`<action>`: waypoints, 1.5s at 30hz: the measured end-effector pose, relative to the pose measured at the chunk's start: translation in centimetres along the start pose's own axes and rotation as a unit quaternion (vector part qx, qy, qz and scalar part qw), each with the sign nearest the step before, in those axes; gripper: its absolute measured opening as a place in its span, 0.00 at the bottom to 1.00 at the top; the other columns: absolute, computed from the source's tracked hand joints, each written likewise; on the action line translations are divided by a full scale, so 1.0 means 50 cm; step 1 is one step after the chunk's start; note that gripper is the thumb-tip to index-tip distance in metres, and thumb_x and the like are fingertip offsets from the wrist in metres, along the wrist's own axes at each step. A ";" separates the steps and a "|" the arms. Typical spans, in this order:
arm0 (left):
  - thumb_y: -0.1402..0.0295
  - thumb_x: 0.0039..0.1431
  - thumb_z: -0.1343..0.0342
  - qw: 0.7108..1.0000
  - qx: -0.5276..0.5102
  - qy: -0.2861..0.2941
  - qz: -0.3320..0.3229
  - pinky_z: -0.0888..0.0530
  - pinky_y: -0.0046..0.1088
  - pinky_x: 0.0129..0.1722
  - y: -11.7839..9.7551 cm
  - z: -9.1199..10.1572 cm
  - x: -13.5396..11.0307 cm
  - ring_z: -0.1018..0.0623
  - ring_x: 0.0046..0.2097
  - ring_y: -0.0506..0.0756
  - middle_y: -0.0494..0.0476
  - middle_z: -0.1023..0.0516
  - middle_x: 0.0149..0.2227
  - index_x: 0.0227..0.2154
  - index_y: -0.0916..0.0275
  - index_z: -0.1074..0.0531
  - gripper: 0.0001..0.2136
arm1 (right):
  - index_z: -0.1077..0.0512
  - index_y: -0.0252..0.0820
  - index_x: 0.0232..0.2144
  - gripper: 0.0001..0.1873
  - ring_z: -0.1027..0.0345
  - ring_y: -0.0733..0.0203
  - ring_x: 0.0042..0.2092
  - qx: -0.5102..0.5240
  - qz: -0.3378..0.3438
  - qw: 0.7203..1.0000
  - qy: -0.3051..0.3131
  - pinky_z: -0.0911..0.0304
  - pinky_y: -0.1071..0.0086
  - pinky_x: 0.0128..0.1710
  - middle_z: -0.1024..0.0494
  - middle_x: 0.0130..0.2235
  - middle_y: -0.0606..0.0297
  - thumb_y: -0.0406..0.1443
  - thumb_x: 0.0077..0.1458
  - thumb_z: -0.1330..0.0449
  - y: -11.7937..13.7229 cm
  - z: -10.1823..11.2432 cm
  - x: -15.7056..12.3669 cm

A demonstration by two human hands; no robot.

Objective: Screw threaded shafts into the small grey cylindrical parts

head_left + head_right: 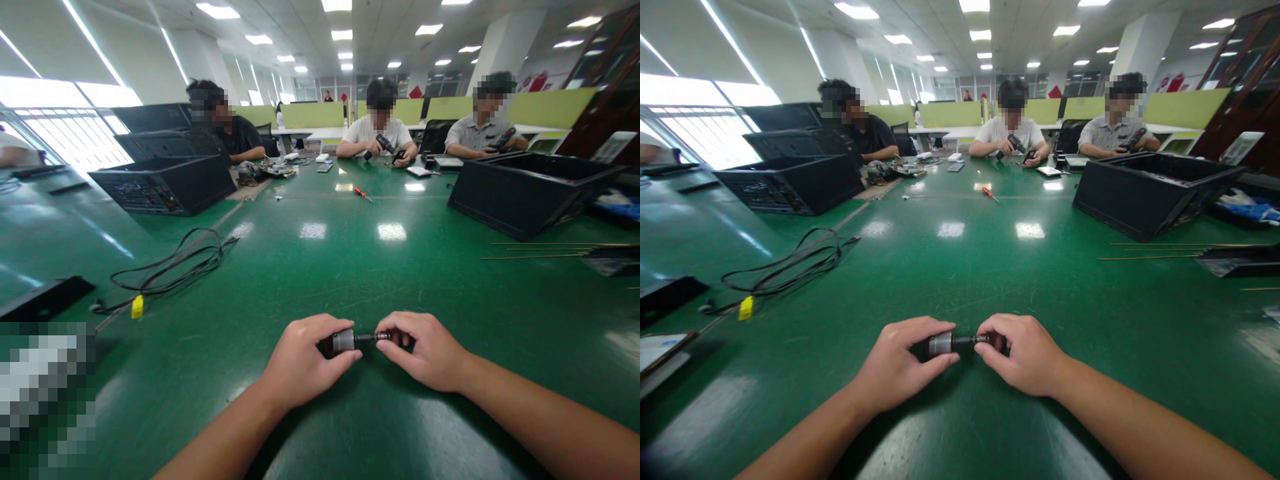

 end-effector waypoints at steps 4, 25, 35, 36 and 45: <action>0.65 0.53 0.33 1.000 0.001 -0.004 -0.003 0.27 0.29 0.36 -0.001 0.003 0.000 0.20 0.34 0.54 0.53 0.18 0.34 0.42 0.59 0.21 0.13 | 0.25 0.42 0.38 0.05 0.33 0.64 0.29 -0.002 -0.005 1.000 0.001 0.40 0.71 0.31 0.25 0.29 0.68 0.34 0.59 0.39 -0.001 0.001 0.000; 0.66 0.53 0.33 1.000 0.000 -0.001 0.006 0.28 0.28 0.36 0.007 0.014 0.001 0.21 0.34 0.52 0.50 0.19 0.34 0.42 0.57 0.21 0.13 | 0.25 0.41 0.38 0.05 0.33 0.65 0.29 -0.013 -0.017 1.000 -0.001 0.41 0.72 0.31 0.25 0.29 0.68 0.35 0.60 0.40 -0.002 0.003 0.001; 0.66 0.53 0.33 1.000 0.008 0.008 0.003 0.28 0.28 0.37 0.012 0.018 0.002 0.21 0.35 0.52 0.50 0.19 0.34 0.42 0.57 0.21 0.13 | 0.25 0.41 0.37 0.05 0.33 0.65 0.29 -0.019 -0.017 1.000 0.002 0.41 0.71 0.31 0.25 0.29 0.68 0.36 0.60 0.40 -0.001 0.004 0.001; 0.66 0.53 0.33 1.000 0.008 0.008 0.003 0.28 0.28 0.37 0.012 0.018 0.002 0.21 0.35 0.52 0.50 0.19 0.34 0.42 0.57 0.21 0.13 | 0.25 0.41 0.37 0.05 0.32 0.65 0.30 -0.021 -0.017 1.000 0.001 0.41 0.71 0.32 0.25 0.29 0.68 0.35 0.60 0.40 -0.001 0.004 0.000; 0.66 0.54 0.34 1.000 0.008 -0.009 0.002 0.27 0.29 0.38 0.018 0.027 0.006 0.21 0.36 0.52 0.51 0.19 0.35 0.44 0.58 0.22 0.13 | 0.25 0.42 0.37 0.05 0.32 0.65 0.29 -0.027 -0.023 0.999 -0.003 0.40 0.72 0.32 0.25 0.30 0.69 0.35 0.59 0.40 -0.007 0.004 0.001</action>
Point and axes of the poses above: each hand's wrist, its own x-axis towards the middle knuckle, its own z-axis out of the back of the hand, y = z × x, the point moved 3 cm from there along x, towards the middle knuckle
